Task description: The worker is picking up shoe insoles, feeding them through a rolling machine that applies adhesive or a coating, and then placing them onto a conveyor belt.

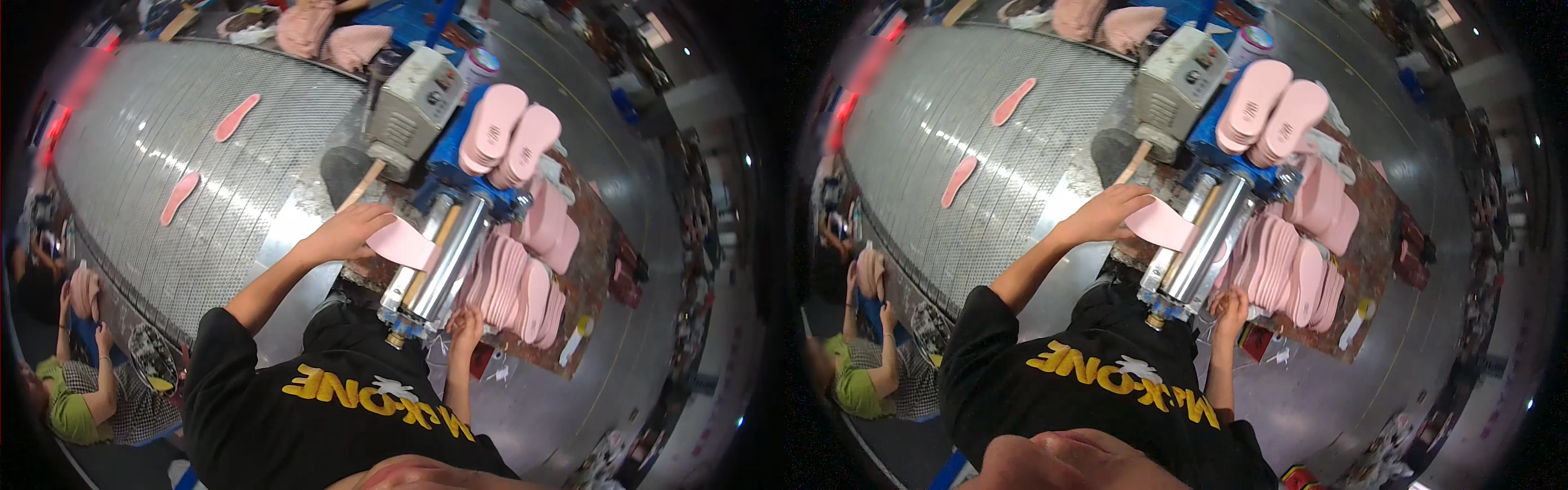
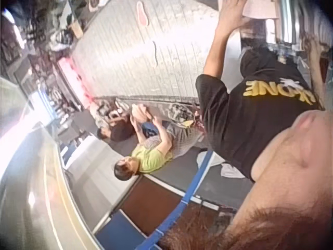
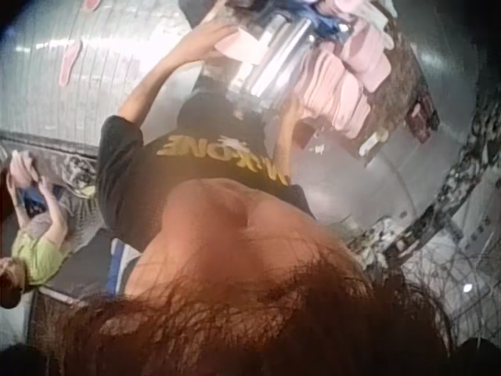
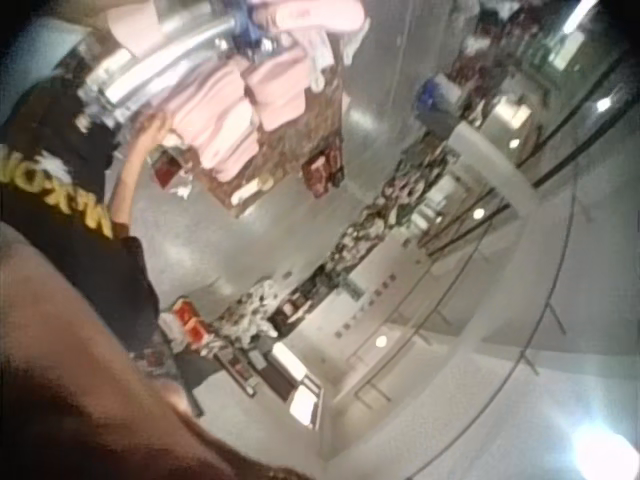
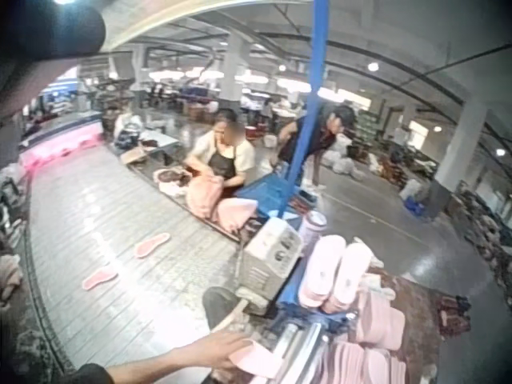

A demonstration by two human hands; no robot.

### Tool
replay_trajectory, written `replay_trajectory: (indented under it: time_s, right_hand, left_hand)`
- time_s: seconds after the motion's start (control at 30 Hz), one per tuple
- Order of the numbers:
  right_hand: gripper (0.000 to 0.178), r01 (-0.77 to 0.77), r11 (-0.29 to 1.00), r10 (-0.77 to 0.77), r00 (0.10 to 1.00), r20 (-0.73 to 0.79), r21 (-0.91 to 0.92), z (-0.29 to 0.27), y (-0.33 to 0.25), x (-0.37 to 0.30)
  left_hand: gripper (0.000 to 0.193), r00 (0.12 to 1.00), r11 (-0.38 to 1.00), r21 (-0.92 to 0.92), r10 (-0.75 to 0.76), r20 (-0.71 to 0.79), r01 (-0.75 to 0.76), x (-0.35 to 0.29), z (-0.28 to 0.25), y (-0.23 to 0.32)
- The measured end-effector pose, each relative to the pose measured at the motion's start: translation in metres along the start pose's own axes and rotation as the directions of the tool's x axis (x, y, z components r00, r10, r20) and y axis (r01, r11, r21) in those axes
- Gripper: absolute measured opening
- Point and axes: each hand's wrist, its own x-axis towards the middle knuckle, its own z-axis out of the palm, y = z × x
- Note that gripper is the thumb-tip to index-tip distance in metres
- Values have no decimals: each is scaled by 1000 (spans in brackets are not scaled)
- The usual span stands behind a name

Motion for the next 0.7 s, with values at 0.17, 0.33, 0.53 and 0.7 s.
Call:
replay_trajectory:
  time_s: [0.17,0.33,0.53,0.7]
  right_hand:
    - [11,-92,934,156,974,161,-346,-35,54,-13]
    - [29,-19,772,190,961,202,-636,-58,74,-14]
    - [34,37,742,225,927,301,-669,-40,53,-10]
    - [38,59,670,287,899,331,-740,-63,70,-6]
  left_hand:
    - [71,999,995,93,-22,26,20,-34,4,-50]
    - [73,880,565,-710,-444,168,421,-137,40,-86]
    - [63,512,-542,-837,-699,500,78,-322,109,-88]
    - [65,1,-146,-910,-987,158,-387,-324,121,-117]
